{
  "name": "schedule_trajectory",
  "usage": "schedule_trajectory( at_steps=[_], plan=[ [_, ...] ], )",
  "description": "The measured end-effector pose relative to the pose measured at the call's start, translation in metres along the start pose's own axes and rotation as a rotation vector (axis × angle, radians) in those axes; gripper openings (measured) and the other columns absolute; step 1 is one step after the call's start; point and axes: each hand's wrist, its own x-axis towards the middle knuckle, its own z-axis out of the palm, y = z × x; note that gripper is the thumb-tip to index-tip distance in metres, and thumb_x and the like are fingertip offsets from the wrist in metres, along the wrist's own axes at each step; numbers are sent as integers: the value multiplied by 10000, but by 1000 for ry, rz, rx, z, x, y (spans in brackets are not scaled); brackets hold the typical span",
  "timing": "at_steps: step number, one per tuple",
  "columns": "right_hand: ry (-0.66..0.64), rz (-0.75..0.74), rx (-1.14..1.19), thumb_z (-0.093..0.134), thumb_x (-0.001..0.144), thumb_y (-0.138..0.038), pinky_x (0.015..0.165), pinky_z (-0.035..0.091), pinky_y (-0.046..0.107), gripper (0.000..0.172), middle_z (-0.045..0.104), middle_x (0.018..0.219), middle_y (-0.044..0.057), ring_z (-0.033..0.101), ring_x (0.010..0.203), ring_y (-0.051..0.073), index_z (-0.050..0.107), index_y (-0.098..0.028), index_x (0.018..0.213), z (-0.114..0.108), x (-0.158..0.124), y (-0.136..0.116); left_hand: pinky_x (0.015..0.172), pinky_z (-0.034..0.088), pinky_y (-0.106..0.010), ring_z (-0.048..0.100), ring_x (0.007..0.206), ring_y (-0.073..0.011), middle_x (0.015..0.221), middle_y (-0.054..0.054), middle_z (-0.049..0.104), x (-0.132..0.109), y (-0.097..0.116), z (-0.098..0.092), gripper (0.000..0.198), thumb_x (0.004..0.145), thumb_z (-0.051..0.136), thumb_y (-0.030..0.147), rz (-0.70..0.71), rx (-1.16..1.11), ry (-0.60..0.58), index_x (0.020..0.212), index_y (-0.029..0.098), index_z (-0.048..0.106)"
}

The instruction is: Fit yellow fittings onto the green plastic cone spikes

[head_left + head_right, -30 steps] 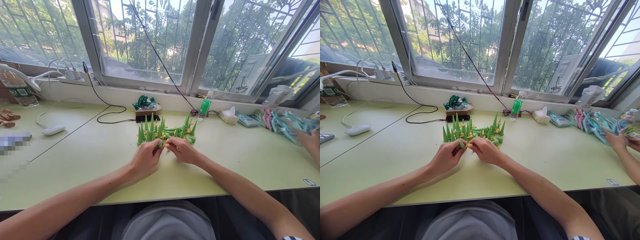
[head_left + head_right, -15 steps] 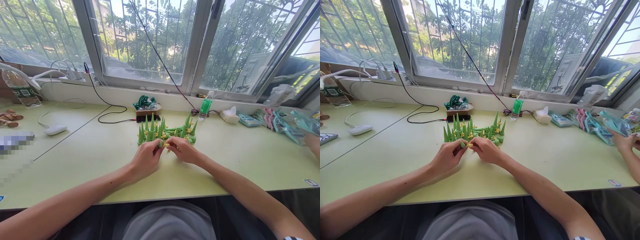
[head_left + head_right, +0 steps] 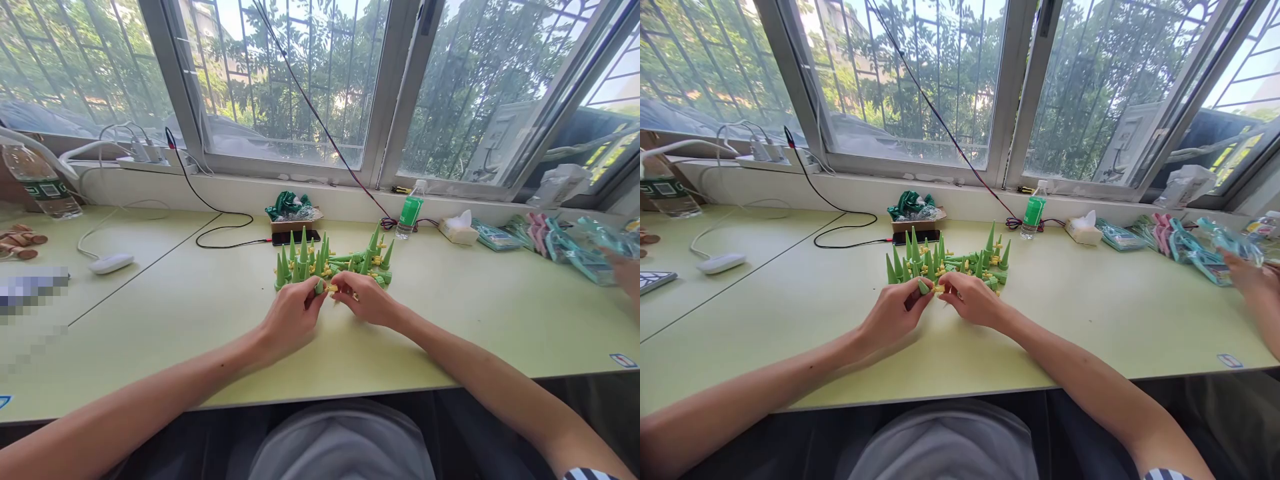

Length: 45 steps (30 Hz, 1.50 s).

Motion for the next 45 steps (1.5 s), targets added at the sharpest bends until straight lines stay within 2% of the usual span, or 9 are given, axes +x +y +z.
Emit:
schedule_trajectory(
  at_steps=[3,14,19,23,45],
  plan=[
    [9,-32,2,529,975,-234,663,461,259,57,663,846,33,591,718,153,571,-195,969,0,0,1,526,284,-238,337,511,-107,561,49,464,0,0,0,163,937,515,283,4,14,-13,908,179,638],
    [-38,-54,-24,432,1032,-299,655,449,267,237,665,785,37,592,677,155,580,-189,883,-1,0,0,532,291,-246,352,510,-110,560,45,471,-1,0,1,171,932,517,286,7,29,-19,883,175,637],
    [-18,1,-15,573,969,-281,668,453,264,93,666,829,29,594,708,157,584,-193,998,-1,0,-2,530,288,-247,350,514,-112,567,45,475,-1,0,1,159,931,521,279,-2,27,-19,895,180,640],
    [2,-42,4,566,964,-237,670,447,261,49,659,857,32,580,715,152,565,-195,940,0,0,-1,532,281,-247,351,513,-110,566,46,466,-1,-1,1,153,931,522,268,2,25,-34,905,180,644],
    [-90,-13,7,400,1038,-318,624,403,252,311,609,689,10,531,599,135,530,-192,785,-2,0,-2,538,278,-246,345,513,-102,555,56,445,-1,-2,4,165,924,541,283,0,-4,-60,827,168,608]
  ],
)
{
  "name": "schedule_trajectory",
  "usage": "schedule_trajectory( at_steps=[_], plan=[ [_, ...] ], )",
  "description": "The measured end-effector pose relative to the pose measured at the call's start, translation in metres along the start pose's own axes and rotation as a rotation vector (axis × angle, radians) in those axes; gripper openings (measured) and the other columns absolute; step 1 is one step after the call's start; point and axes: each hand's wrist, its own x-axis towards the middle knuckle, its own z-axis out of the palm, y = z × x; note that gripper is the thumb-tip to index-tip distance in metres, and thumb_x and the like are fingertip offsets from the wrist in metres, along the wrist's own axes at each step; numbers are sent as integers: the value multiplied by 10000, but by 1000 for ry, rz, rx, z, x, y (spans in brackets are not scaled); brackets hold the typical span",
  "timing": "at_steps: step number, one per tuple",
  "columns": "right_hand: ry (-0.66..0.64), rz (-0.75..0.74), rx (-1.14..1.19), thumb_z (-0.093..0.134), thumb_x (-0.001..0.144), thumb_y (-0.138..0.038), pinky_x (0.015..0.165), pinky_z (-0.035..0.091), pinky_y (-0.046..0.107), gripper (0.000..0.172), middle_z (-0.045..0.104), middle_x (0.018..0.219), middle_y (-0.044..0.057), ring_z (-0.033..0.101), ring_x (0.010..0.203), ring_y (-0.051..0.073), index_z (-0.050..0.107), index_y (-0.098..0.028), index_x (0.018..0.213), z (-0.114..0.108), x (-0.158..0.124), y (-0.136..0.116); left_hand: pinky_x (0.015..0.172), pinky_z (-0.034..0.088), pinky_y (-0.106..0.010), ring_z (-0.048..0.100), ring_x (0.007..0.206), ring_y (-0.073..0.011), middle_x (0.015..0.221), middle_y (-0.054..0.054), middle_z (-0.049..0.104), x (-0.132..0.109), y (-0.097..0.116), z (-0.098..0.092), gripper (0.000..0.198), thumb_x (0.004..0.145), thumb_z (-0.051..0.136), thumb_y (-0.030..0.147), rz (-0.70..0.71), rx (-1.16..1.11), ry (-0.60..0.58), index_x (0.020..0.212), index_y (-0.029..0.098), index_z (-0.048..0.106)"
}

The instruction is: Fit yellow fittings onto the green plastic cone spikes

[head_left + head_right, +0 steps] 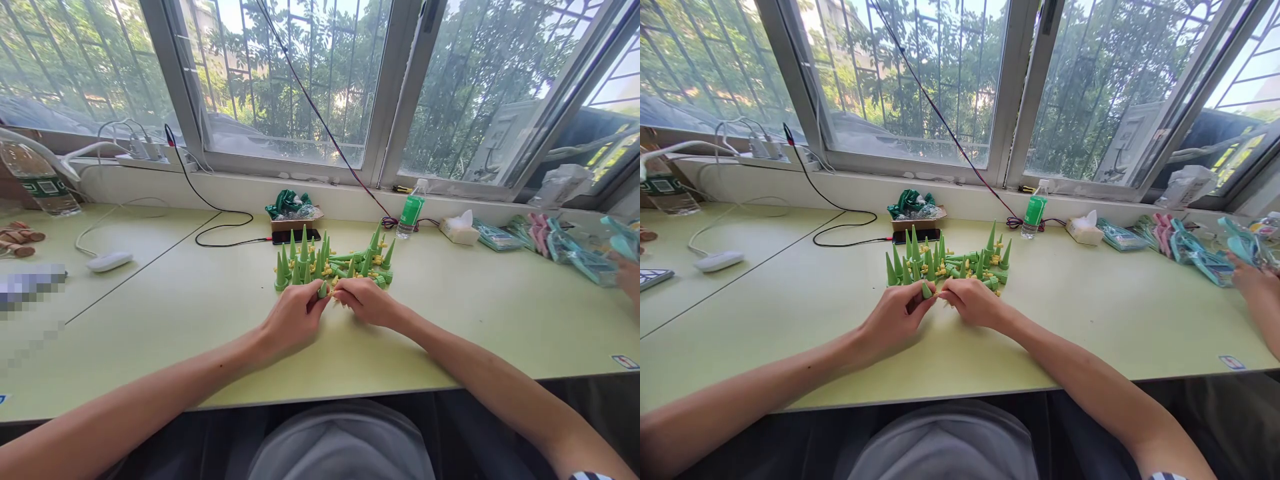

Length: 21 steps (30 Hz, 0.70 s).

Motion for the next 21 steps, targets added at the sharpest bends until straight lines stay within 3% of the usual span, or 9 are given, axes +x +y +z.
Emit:
schedule_trajectory(
  at_steps=[6,10,21],
  plan=[
    [53,42,3,530,986,-287,665,421,254,108,646,804,20,567,699,150,570,-191,955,1,-1,-3,540,272,-248,355,524,-109,572,53,459,0,2,-2,151,935,525,278,-21,17,23,906,181,636],
    [69,30,-1,552,963,-238,643,408,246,50,619,793,12,536,683,143,552,-191,948,3,-2,0,539,265,-248,350,521,-108,565,58,443,0,2,-2,145,933,525,272,-20,24,22,891,184,631],
    [38,-34,-24,491,999,-250,650,388,249,149,609,777,11,514,668,140,536,-199,867,5,-2,6,534,266,-242,344,509,-95,558,62,446,0,0,0,188,924,539,275,7,17,14,763,178,534]
  ],
)
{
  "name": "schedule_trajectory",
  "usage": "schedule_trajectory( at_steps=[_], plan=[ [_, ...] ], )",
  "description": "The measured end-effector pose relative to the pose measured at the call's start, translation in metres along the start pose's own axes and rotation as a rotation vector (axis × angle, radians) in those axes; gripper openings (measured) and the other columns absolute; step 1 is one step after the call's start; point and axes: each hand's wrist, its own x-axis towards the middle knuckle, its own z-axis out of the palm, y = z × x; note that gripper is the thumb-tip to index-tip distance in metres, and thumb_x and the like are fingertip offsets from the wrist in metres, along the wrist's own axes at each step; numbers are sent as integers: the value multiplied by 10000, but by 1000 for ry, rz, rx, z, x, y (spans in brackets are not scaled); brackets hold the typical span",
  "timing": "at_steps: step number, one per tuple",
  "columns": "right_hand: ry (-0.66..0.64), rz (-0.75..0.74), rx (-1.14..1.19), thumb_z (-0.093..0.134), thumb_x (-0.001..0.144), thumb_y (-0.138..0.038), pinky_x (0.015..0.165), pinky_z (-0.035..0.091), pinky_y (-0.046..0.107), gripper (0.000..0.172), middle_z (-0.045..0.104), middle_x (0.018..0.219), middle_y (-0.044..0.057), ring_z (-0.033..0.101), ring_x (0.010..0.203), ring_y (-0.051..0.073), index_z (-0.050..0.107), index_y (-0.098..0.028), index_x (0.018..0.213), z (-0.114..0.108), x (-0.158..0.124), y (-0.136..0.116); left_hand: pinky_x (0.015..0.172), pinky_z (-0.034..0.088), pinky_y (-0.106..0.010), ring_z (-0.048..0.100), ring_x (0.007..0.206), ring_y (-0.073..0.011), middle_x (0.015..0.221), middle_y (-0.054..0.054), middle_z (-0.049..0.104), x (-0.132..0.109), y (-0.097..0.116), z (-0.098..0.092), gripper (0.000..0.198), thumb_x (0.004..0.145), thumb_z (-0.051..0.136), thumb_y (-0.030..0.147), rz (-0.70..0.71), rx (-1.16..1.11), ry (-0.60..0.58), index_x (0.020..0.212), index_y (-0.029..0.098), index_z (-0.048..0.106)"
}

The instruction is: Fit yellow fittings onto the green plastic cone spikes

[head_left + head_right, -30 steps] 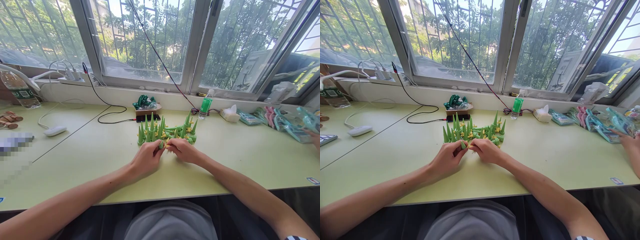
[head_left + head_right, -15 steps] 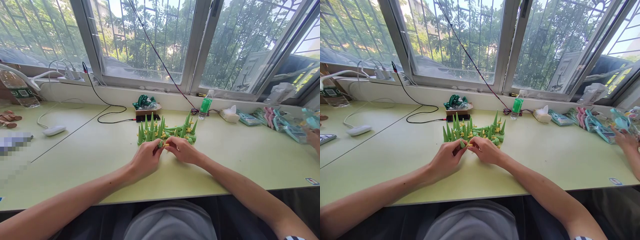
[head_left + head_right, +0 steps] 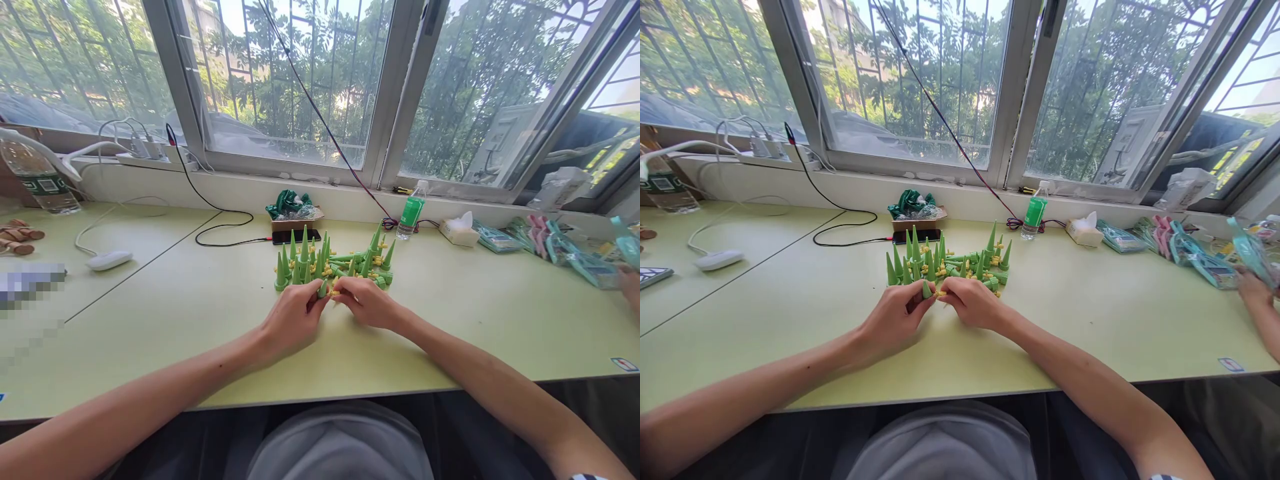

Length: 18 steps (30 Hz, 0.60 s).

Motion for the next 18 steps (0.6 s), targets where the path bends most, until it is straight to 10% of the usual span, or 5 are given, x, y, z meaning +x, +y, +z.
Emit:
schedule_trajectory(
  at_steps=[18],
  plan=[
    [-13,-23,-114,391,1038,-314,595,307,248,351,477,625,-20,394,557,124,435,-204,708,-3,0,-3,521,284,-233,343,505,-88,555,60,446,1,5,-1,183,920,543,289,-18,-48,0,809,157,603]
  ],
)
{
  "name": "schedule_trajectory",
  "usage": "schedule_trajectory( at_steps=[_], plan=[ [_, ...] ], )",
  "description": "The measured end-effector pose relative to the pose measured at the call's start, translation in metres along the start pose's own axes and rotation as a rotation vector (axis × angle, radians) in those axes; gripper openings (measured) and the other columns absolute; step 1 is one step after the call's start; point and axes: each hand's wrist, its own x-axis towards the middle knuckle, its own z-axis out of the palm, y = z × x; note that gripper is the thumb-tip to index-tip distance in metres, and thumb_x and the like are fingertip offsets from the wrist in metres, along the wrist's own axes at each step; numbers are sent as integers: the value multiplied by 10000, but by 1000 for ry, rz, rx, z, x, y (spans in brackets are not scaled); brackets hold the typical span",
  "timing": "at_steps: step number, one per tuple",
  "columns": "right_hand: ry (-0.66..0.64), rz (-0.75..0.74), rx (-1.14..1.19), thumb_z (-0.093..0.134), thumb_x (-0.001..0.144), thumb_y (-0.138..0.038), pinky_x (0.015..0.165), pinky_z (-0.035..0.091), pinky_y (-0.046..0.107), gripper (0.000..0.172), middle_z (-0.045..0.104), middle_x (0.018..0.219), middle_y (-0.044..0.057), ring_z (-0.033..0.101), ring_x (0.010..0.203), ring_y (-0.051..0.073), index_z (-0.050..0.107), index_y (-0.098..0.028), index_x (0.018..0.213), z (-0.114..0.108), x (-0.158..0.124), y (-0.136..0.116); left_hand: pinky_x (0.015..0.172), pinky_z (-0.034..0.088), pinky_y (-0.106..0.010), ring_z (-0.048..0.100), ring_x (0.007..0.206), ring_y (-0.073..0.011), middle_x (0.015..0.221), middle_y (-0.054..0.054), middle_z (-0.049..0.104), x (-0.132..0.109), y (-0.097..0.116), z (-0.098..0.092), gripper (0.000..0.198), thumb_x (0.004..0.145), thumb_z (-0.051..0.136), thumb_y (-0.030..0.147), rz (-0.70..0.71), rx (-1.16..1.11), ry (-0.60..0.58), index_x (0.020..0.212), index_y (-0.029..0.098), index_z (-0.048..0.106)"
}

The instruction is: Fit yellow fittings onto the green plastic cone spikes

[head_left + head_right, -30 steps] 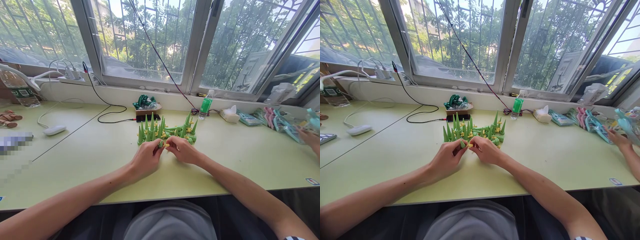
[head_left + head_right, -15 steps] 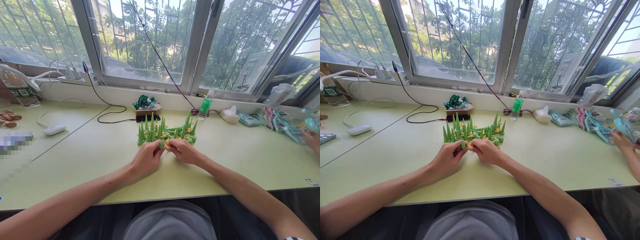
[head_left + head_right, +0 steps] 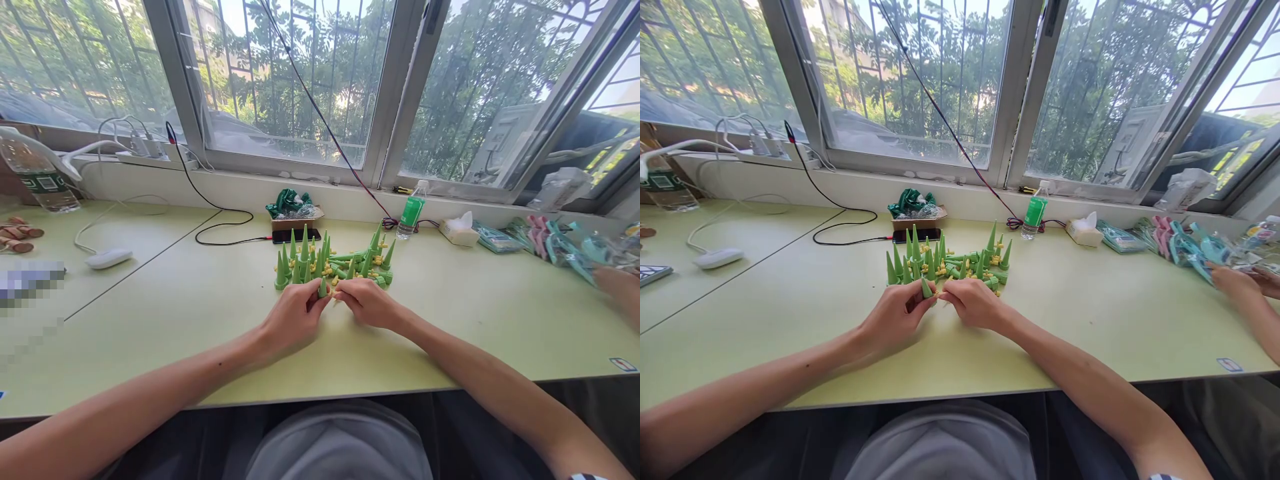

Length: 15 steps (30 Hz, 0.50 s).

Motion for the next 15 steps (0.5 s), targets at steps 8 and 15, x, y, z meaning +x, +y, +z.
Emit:
schedule_trajectory(
  at_steps=[8,15],
  plan=[
    [37,44,75,391,1048,-381,637,389,252,363,594,693,9,513,621,137,535,-196,771,0,3,-2,515,289,-228,335,498,-94,536,71,402,0,2,-1,173,937,525,288,48,31,46,902,175,651],
    [46,34,107,413,1041,-370,667,430,262,304,659,770,36,587,684,155,585,-195,863,1,2,-1,506,298,-208,334,487,-80,515,82,421,1,1,-1,148,924,575,273,78,14,65,949,188,694]
  ],
)
